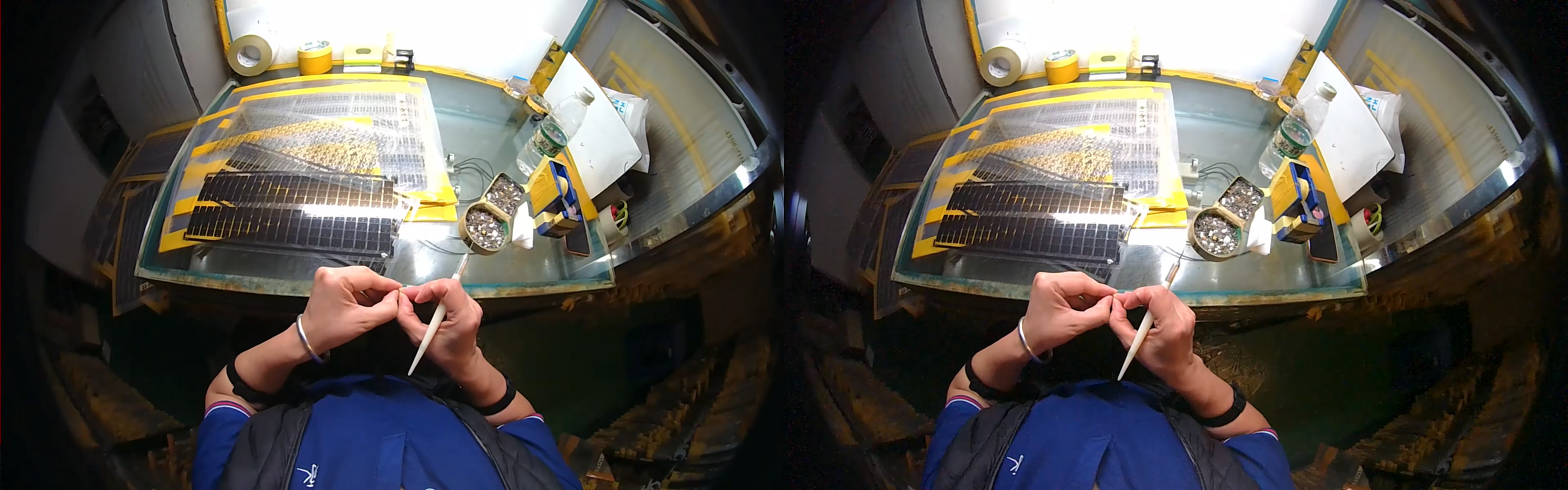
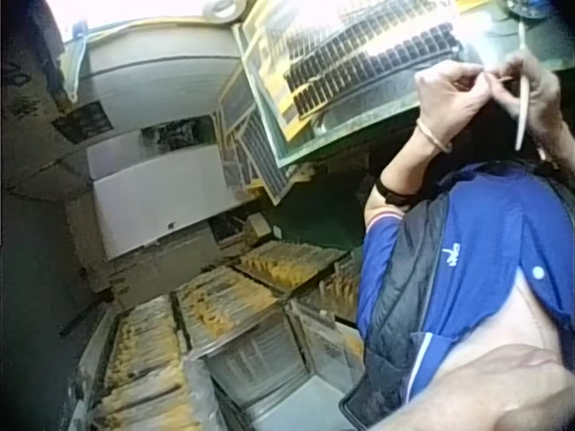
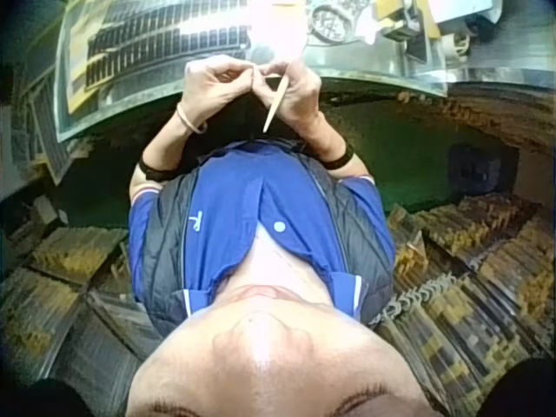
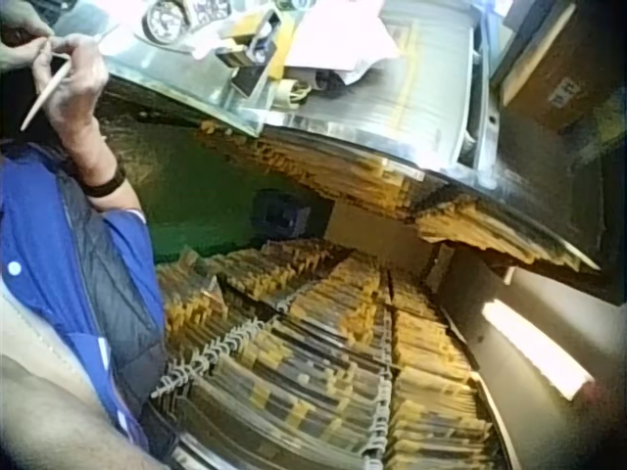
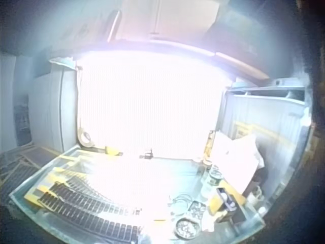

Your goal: Inspecting, labeling, and organizing industrial components or panels at a fabrication station.

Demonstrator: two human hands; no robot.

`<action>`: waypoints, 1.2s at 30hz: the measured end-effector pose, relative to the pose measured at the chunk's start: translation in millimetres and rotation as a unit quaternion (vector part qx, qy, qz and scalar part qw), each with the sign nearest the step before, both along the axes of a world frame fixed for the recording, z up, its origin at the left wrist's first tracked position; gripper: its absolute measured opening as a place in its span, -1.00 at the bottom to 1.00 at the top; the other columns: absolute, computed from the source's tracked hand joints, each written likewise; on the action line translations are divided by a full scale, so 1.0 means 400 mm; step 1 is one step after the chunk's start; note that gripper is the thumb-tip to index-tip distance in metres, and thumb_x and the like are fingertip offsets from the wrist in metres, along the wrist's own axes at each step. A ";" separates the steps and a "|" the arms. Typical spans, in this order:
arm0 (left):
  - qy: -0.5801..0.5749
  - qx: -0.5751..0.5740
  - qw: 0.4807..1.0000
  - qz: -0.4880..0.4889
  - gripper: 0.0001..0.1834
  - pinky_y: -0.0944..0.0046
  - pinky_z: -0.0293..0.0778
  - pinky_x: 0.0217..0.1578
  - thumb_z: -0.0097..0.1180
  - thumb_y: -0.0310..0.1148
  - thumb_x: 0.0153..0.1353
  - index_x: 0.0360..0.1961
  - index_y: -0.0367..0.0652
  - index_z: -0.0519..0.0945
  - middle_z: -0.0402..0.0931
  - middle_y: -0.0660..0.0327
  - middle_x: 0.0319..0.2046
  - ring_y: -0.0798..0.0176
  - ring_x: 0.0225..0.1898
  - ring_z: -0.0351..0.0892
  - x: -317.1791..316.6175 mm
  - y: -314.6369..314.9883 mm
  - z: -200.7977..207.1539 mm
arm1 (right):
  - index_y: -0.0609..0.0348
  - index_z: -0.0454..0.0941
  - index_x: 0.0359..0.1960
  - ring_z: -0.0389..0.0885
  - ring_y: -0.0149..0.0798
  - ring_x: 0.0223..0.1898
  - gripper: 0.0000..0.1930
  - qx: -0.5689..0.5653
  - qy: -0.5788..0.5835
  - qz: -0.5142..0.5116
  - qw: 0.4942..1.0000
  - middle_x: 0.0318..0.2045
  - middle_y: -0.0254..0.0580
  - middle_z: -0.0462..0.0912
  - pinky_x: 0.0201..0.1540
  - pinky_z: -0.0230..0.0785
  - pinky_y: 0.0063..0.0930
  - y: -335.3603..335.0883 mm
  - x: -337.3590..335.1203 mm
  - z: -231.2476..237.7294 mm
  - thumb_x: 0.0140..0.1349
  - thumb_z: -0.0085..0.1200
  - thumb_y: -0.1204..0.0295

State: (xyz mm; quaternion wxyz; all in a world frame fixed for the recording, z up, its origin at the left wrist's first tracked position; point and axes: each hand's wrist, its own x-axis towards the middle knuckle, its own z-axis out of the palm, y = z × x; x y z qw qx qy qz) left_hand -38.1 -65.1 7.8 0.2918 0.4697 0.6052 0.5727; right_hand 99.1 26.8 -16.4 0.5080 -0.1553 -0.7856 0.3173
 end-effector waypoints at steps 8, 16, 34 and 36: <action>-0.141 -0.024 0.989 -0.048 -0.85 0.43 0.59 -0.40 0.22 -0.54 0.13 -0.32 -0.45 0.65 0.65 0.09 -0.48 0.40 -0.44 0.63 -0.010 0.000 -0.009 | 0.17 0.39 -0.48 0.68 -0.24 -0.51 -0.72 -0.027 0.020 0.009 0.999 -0.54 -0.14 0.64 -0.47 0.50 -0.46 -0.007 0.000 -0.001 -0.08 0.34 0.55; -0.321 -0.075 0.941 -0.082 -0.83 0.37 0.64 -0.41 0.16 -0.52 0.18 -0.29 -0.46 0.61 0.63 0.04 -0.42 0.31 -0.46 0.65 -0.024 0.004 -0.010 | 0.18 0.31 -0.40 0.66 -0.42 -0.37 -0.73 -0.252 0.053 0.125 0.958 -0.43 -0.10 0.67 -0.34 0.50 -0.57 -0.013 0.012 0.009 0.07 0.22 0.64; 0.028 -0.106 0.985 -0.130 -0.82 0.42 0.59 -0.41 0.19 -0.52 0.00 -0.36 -0.43 0.64 0.62 0.11 -0.50 0.35 -0.50 0.63 -0.014 0.391 0.075 | 0.13 0.30 -0.35 0.56 -0.53 -0.39 -0.71 -0.293 0.185 -0.019 0.938 -0.41 -0.18 0.63 -0.30 0.44 -0.67 0.049 0.134 -0.066 0.08 0.19 0.69; 0.178 -0.088 0.973 -0.118 -0.80 0.41 0.56 -0.41 0.18 -0.47 0.00 -0.34 -0.36 0.67 0.64 0.13 -0.52 0.39 -0.49 0.63 -0.017 0.427 0.051 | 0.13 0.32 -0.37 0.55 -0.55 -0.43 -0.72 -0.293 0.193 -0.049 0.935 -0.42 -0.20 0.64 -0.32 0.43 -0.68 0.053 0.157 -0.074 0.07 0.20 0.70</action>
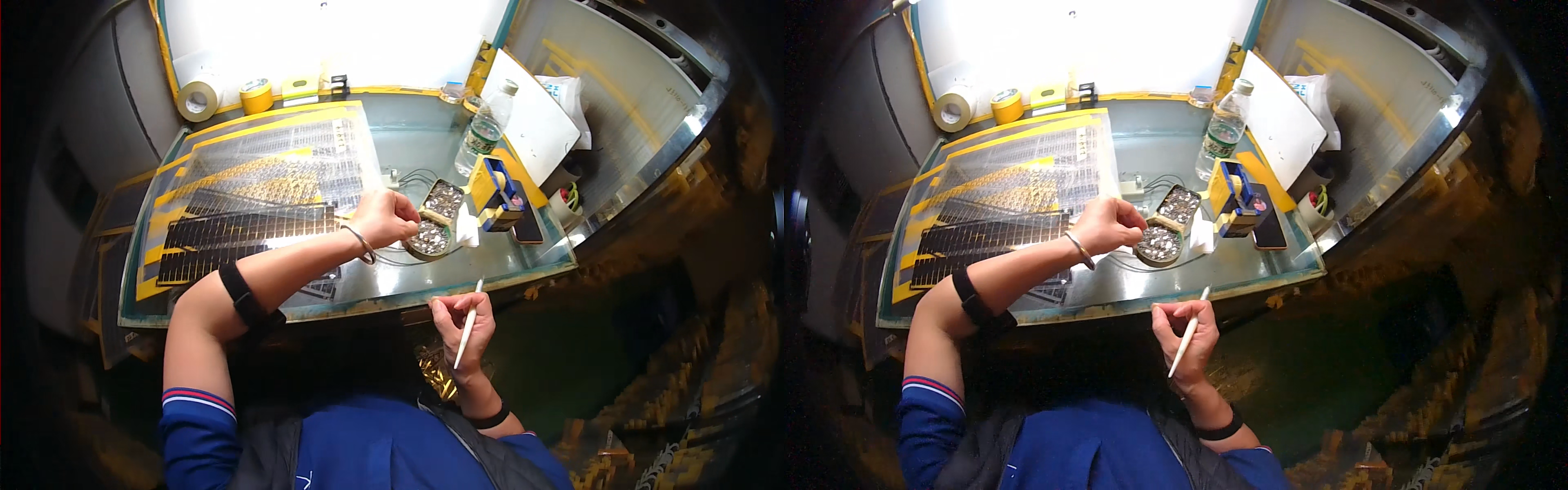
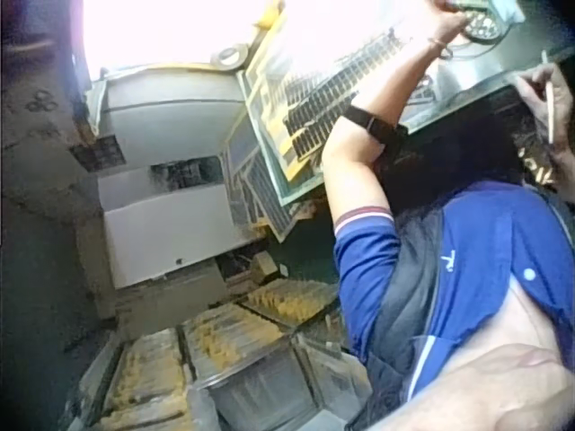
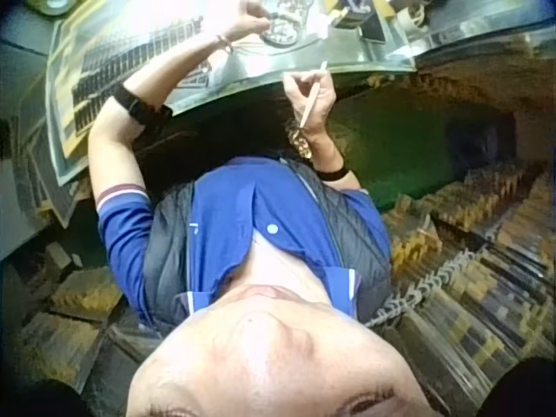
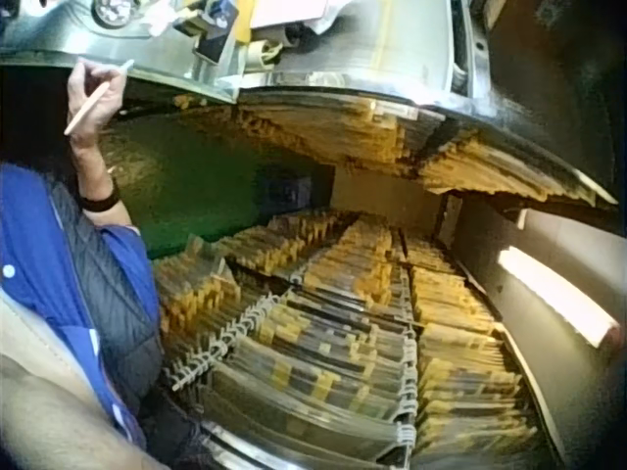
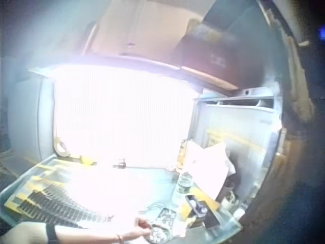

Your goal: Inspecting, labeling, and organizing industrial components or panels at a fabrication station.

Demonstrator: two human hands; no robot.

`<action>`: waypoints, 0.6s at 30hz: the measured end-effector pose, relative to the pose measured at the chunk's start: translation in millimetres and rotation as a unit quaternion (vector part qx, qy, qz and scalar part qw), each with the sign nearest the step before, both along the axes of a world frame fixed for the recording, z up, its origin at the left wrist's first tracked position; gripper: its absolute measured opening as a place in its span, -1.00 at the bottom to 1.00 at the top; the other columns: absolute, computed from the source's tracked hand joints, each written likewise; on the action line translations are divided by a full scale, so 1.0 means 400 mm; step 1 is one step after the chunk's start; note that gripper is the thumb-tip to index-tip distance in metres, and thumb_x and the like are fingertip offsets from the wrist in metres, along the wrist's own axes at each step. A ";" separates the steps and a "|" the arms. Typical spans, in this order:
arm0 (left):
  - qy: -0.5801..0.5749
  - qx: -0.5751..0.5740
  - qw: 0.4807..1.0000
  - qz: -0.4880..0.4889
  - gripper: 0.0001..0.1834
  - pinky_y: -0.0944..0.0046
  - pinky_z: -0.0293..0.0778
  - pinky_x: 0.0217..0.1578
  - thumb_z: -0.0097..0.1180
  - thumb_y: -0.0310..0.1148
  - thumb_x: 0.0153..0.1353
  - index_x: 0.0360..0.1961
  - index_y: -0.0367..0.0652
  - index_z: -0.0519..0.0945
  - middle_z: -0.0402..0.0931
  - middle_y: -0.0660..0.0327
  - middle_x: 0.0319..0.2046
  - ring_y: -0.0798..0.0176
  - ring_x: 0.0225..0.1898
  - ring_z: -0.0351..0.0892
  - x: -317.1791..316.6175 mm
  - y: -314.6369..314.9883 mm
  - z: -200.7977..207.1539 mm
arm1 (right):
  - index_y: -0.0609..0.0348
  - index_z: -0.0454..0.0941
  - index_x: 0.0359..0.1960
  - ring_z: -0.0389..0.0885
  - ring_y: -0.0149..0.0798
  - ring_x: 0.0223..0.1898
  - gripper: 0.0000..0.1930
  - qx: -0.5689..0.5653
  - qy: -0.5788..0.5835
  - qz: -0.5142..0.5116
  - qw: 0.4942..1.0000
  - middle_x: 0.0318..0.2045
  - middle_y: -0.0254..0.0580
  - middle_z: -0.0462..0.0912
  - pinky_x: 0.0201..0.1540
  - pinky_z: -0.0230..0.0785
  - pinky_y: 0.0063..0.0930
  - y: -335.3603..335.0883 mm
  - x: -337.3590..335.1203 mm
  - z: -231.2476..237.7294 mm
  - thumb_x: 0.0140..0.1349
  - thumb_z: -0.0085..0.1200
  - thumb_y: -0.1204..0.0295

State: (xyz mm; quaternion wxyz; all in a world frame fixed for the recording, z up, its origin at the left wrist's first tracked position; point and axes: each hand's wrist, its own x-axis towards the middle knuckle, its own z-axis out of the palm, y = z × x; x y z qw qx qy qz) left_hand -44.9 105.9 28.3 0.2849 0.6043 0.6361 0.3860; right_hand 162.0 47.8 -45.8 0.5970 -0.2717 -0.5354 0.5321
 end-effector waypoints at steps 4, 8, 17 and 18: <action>0.067 0.020 0.997 -0.020 -0.76 0.39 0.52 -0.43 0.15 -0.40 0.05 -0.29 -0.32 0.69 0.64 0.12 -0.55 0.39 -0.50 0.62 -0.007 0.038 -0.031 | 0.12 0.33 -0.37 0.51 -0.58 -0.46 -0.73 -0.002 -0.019 -0.055 0.998 -0.42 -0.21 0.64 -0.36 0.37 -0.72 0.030 0.067 -0.026 0.08 0.19 0.69; 0.097 0.008 0.994 -0.047 -0.75 0.36 0.49 -0.46 0.14 -0.35 0.13 -0.26 -0.33 0.68 0.64 0.07 -0.55 0.36 -0.54 0.60 -0.004 0.039 -0.021 | 0.14 0.32 -0.37 0.55 -0.51 -0.41 -0.74 0.010 -0.005 -0.109 0.994 -0.40 -0.15 0.65 -0.30 0.43 -0.64 0.062 0.118 -0.050 0.09 0.18 0.69; 0.299 0.249 0.901 -0.195 -0.81 0.19 0.45 -0.37 0.34 -0.27 -0.02 -0.58 -0.14 0.64 0.46 0.22 -0.59 0.15 -0.39 0.49 0.001 -0.016 -0.056 | 0.18 0.35 -0.44 0.42 -0.57 -0.45 -0.76 0.060 -0.130 -0.396 0.907 -0.49 -0.38 0.51 -0.32 0.34 -0.66 0.203 0.286 -0.147 0.08 0.25 0.59; 0.355 0.281 0.873 -0.181 -0.79 0.17 0.44 -0.38 0.32 -0.29 -0.03 -0.63 -0.17 0.60 0.44 0.21 -0.61 0.13 -0.41 0.47 0.015 -0.030 -0.044 | 0.19 0.36 -0.45 0.41 -0.57 -0.46 -0.76 0.051 -0.125 -0.419 0.898 -0.50 -0.39 0.50 -0.33 0.33 -0.67 0.218 0.301 -0.156 0.08 0.26 0.58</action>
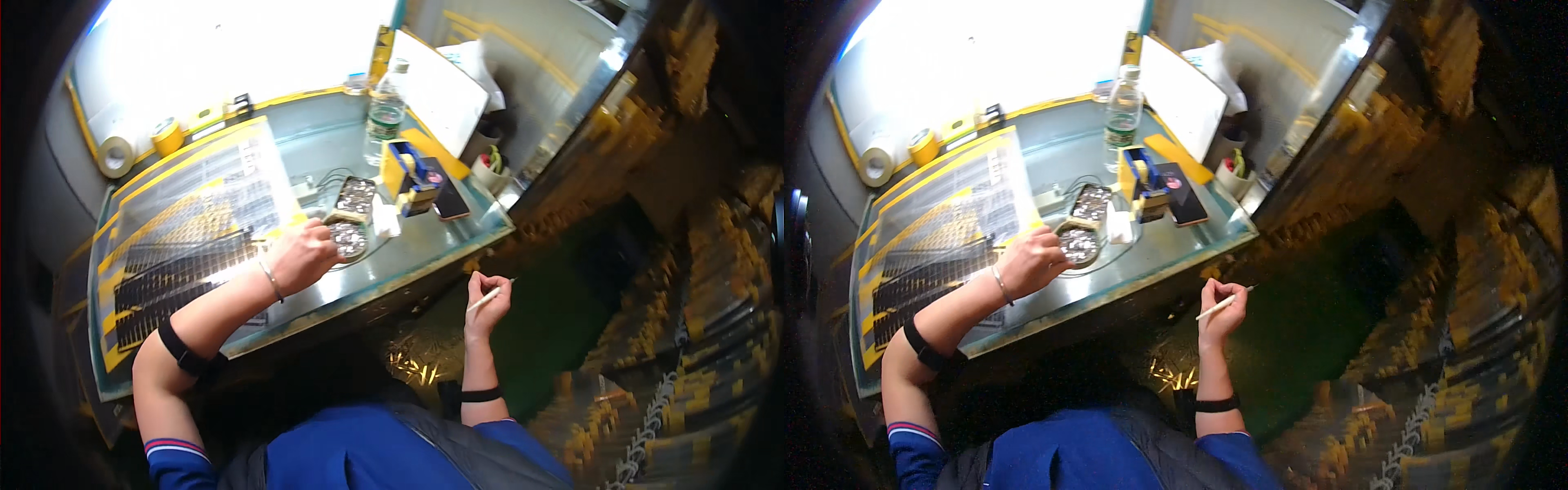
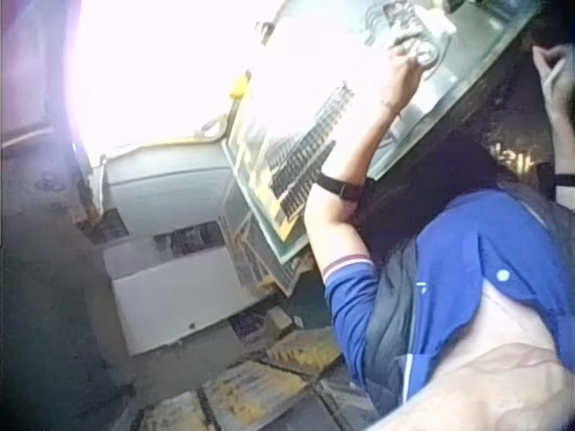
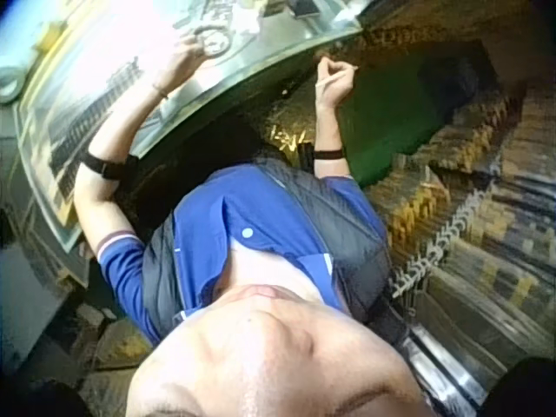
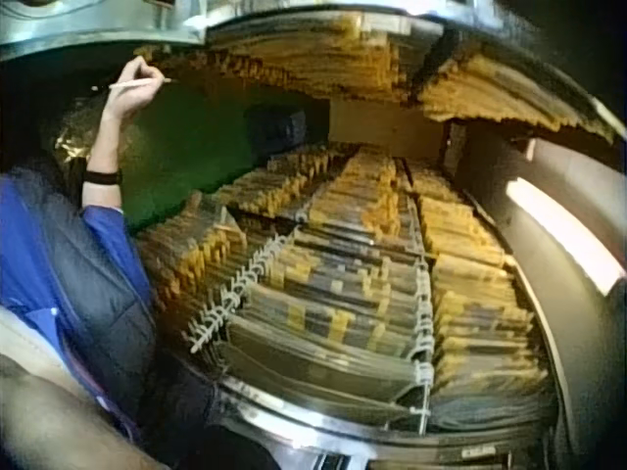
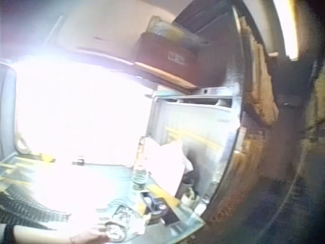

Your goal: Inspecting, labeling, and organizing industrial components or panels at a fabrication station.

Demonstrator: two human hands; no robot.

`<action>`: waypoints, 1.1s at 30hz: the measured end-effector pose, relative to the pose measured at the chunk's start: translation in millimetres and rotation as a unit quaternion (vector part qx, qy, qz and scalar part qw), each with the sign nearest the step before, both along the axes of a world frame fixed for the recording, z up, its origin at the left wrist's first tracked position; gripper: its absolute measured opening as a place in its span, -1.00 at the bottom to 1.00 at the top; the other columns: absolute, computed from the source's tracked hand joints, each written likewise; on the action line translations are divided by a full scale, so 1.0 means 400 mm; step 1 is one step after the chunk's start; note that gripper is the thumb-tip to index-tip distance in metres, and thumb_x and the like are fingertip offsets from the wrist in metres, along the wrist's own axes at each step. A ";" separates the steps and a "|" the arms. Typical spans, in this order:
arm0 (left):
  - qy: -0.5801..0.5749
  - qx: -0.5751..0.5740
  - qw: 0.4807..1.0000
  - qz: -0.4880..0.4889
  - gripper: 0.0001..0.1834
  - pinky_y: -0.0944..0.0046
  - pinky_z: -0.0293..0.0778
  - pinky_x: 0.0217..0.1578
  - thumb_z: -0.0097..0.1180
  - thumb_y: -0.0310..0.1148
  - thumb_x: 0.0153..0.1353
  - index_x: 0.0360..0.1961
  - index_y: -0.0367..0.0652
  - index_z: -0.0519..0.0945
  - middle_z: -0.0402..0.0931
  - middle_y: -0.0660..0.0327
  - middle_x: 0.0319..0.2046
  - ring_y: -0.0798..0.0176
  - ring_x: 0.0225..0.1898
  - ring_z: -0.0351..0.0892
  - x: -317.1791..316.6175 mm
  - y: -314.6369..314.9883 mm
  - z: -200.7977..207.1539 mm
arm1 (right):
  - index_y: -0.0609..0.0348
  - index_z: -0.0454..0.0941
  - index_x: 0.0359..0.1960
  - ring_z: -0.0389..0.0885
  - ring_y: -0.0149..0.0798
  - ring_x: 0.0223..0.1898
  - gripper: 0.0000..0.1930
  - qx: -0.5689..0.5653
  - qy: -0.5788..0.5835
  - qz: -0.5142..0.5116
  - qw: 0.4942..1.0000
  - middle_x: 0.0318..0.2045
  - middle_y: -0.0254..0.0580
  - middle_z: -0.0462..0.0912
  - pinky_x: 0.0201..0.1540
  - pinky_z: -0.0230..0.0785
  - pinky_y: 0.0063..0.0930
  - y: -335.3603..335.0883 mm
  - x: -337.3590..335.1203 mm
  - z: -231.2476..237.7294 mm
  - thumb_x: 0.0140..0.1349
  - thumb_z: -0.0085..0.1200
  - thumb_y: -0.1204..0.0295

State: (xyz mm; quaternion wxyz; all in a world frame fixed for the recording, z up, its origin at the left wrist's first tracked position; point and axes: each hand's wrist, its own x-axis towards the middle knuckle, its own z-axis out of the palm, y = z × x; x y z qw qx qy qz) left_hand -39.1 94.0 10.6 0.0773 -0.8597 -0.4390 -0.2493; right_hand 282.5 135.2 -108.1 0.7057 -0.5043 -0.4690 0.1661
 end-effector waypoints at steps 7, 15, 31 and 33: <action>0.043 -0.017 0.999 0.008 -0.71 0.16 0.44 -0.36 0.16 -0.26 0.10 -0.67 -0.19 0.54 0.45 0.14 -0.57 0.12 -0.37 0.48 0.031 0.018 -0.012 | 0.24 0.37 -0.45 0.47 -0.48 -0.48 -0.78 -0.020 -0.076 -0.072 0.994 -0.52 -0.32 0.53 -0.34 0.38 -0.56 0.022 0.063 0.017 0.06 0.24 0.56; -0.116 -0.133 0.984 0.030 -0.82 0.16 0.50 -0.22 0.20 -0.36 0.12 -0.28 -0.22 0.64 0.57 0.08 -0.29 0.00 -0.25 0.58 -0.028 -0.055 0.021 | 0.09 0.56 -0.45 0.64 -0.12 -0.48 -0.95 -0.064 -0.268 -0.146 0.950 -0.54 -0.16 0.62 -0.37 0.46 -0.33 0.056 0.010 0.024 0.08 0.18 0.45; -0.112 -0.018 0.955 0.273 -0.44 -0.09 0.20 0.24 0.36 -0.23 -0.02 0.01 -0.27 0.52 0.45 -0.02 0.09 -0.05 0.20 0.37 -0.063 -0.470 -0.112 | 0.23 0.60 -0.17 0.56 -0.14 -0.10 -0.70 0.173 -0.289 0.568 0.751 -0.30 -0.15 0.61 0.24 0.17 0.03 -0.177 -0.376 0.191 0.29 -0.02 0.26; -0.112 -0.015 0.954 0.277 -0.45 -0.11 0.19 0.24 0.36 -0.22 -0.02 0.00 -0.23 0.54 0.45 -0.02 0.09 -0.05 0.20 0.38 -0.056 -0.470 -0.109 | 0.18 0.63 -0.22 0.57 -0.11 -0.12 -0.75 0.161 -0.313 0.593 0.724 -0.33 -0.17 0.62 0.24 0.18 0.02 -0.191 -0.406 0.193 0.00 0.22 0.57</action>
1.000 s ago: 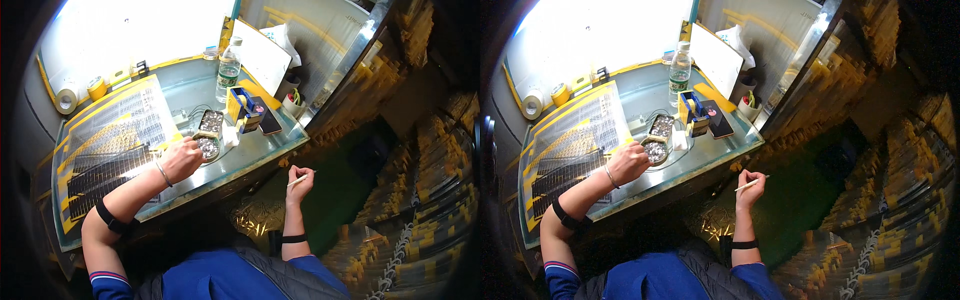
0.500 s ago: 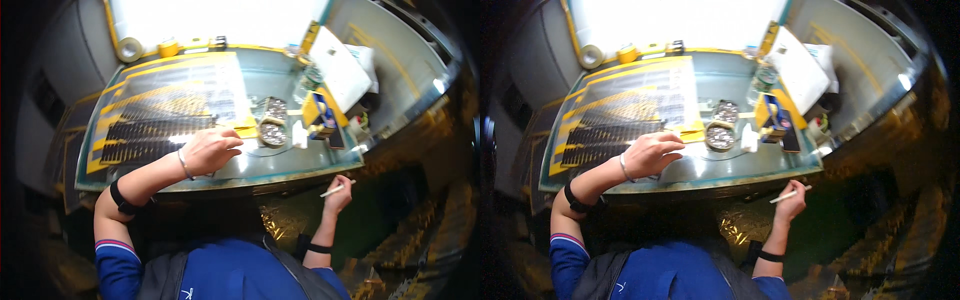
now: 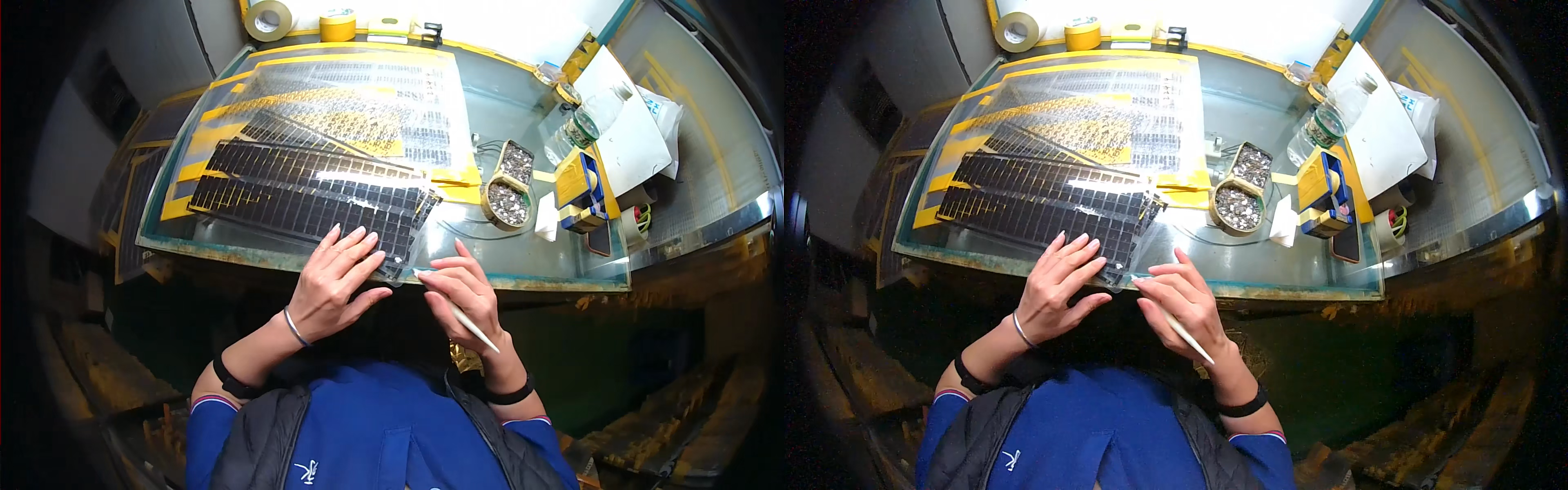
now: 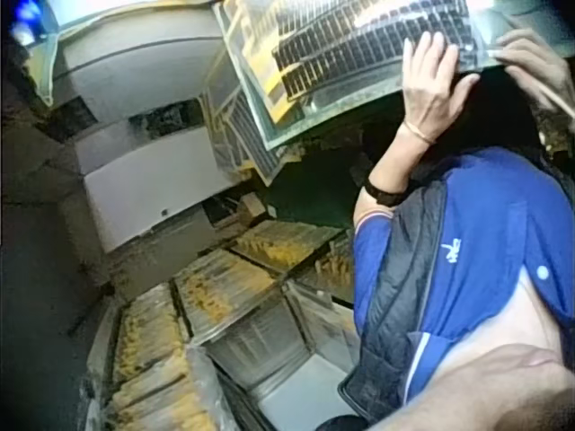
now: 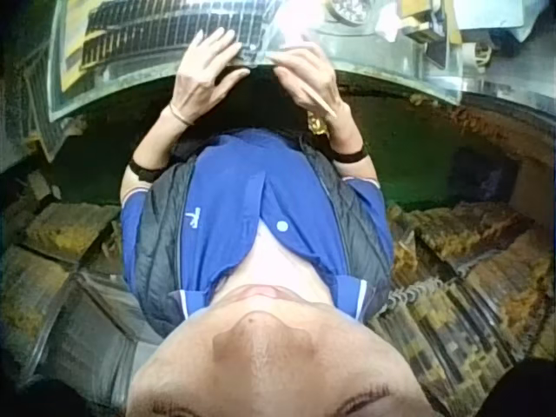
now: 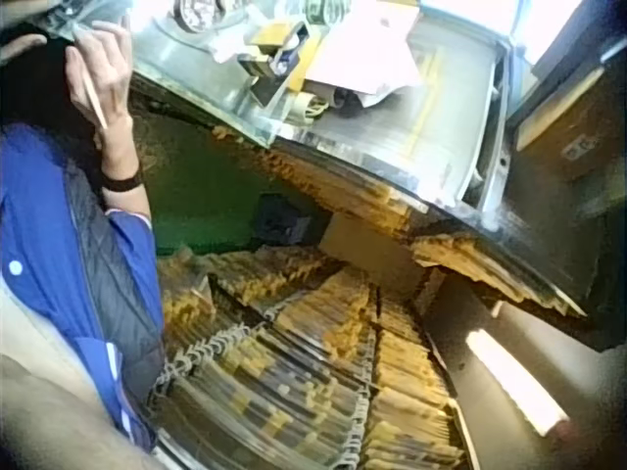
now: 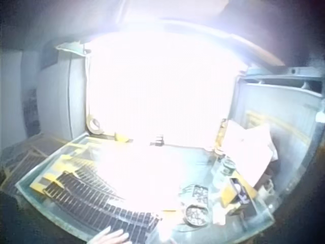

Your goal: Inspecting, labeling, and organizing industrial components or panels at a fabrication station.

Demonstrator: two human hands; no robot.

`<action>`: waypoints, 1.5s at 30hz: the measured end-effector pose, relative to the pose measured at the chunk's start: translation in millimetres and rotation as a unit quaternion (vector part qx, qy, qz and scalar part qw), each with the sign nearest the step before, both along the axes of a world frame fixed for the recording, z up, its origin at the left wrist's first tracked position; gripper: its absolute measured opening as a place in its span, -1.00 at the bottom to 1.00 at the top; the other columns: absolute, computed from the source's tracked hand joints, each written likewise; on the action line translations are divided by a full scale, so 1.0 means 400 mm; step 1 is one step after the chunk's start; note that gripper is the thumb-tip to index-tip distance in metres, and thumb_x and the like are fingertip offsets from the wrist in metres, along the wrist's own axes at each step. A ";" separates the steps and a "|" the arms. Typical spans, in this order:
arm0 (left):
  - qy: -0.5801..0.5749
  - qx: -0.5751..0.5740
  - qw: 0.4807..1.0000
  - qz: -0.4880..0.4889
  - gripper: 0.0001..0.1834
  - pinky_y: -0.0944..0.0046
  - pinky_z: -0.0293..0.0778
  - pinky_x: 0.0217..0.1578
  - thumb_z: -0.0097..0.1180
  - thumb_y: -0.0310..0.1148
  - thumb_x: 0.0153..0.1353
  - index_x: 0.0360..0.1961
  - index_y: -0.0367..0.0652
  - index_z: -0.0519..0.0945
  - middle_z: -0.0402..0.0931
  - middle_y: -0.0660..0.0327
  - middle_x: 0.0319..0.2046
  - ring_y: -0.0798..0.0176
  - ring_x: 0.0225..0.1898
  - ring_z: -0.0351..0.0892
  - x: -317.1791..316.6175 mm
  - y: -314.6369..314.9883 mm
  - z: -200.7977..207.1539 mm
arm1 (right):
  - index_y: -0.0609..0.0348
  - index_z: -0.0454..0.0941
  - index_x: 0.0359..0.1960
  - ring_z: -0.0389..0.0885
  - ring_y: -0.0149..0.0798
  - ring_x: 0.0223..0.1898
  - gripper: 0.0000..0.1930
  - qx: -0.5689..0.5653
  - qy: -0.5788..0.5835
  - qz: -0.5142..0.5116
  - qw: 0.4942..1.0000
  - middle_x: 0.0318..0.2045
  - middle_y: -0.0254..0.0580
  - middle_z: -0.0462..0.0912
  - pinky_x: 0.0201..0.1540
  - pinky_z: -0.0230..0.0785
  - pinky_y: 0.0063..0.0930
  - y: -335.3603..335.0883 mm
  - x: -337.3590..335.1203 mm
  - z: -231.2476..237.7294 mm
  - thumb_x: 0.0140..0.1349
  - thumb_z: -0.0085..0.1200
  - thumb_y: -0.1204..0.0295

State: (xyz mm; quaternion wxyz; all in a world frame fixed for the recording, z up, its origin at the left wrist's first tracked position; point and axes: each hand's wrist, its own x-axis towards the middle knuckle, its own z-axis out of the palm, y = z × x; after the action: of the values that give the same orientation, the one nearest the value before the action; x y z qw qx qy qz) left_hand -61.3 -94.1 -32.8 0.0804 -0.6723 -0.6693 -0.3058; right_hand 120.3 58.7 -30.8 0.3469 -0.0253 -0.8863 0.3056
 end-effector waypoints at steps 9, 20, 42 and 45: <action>0.022 0.004 1.000 0.000 -0.53 -0.10 0.19 0.23 0.32 -0.20 0.02 -0.07 -0.20 0.58 0.47 0.02 0.08 -0.01 0.18 0.40 -0.002 -0.006 0.001 | 0.12 0.67 -0.34 0.64 -0.15 -0.14 -0.76 0.002 0.006 -0.012 1.000 -0.32 -0.23 0.71 0.26 0.17 0.02 0.002 -0.019 -0.019 -0.12 0.31 0.60; -0.026 0.017 0.999 -0.033 -0.60 -0.03 0.34 0.16 0.37 -0.30 -0.05 -0.18 -0.24 0.58 0.49 0.03 0.05 0.00 0.14 0.46 -0.009 0.011 0.004 | 0.12 0.67 -0.37 0.66 -0.20 -0.25 -0.77 0.011 0.015 -0.005 1.000 -0.34 -0.25 0.71 0.24 0.20 0.03 0.010 -0.026 -0.023 -0.14 0.29 0.62; -0.040 0.052 0.997 -0.036 -0.62 0.02 0.42 0.11 0.37 -0.26 -0.15 -0.30 -0.24 0.61 0.57 0.07 -0.07 0.07 0.04 0.53 -0.009 0.033 -0.005 | 0.16 0.65 -0.39 0.67 -0.23 -0.35 -0.81 0.059 0.131 -0.065 0.988 -0.43 -0.23 0.67 0.11 0.39 -0.01 -0.033 -0.058 -0.076 -0.11 0.27 0.63; -0.030 0.059 0.997 -0.030 -0.61 0.04 0.43 0.10 0.36 -0.23 -0.13 -0.30 -0.25 0.62 0.57 0.08 -0.08 0.08 0.03 0.54 -0.007 0.035 -0.007 | 0.20 0.64 -0.41 0.69 -0.21 -0.35 -0.84 -0.002 0.130 -0.095 0.987 -0.45 -0.16 0.68 0.13 0.37 0.01 -0.054 -0.065 -0.067 -0.08 0.26 0.66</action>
State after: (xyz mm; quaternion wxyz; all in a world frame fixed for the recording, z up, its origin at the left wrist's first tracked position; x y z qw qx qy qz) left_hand -64.1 -80.1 -35.6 0.0901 -0.6770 -0.6317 -0.3669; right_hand 94.1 37.3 -57.5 0.4870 -0.0701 -0.8263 0.2742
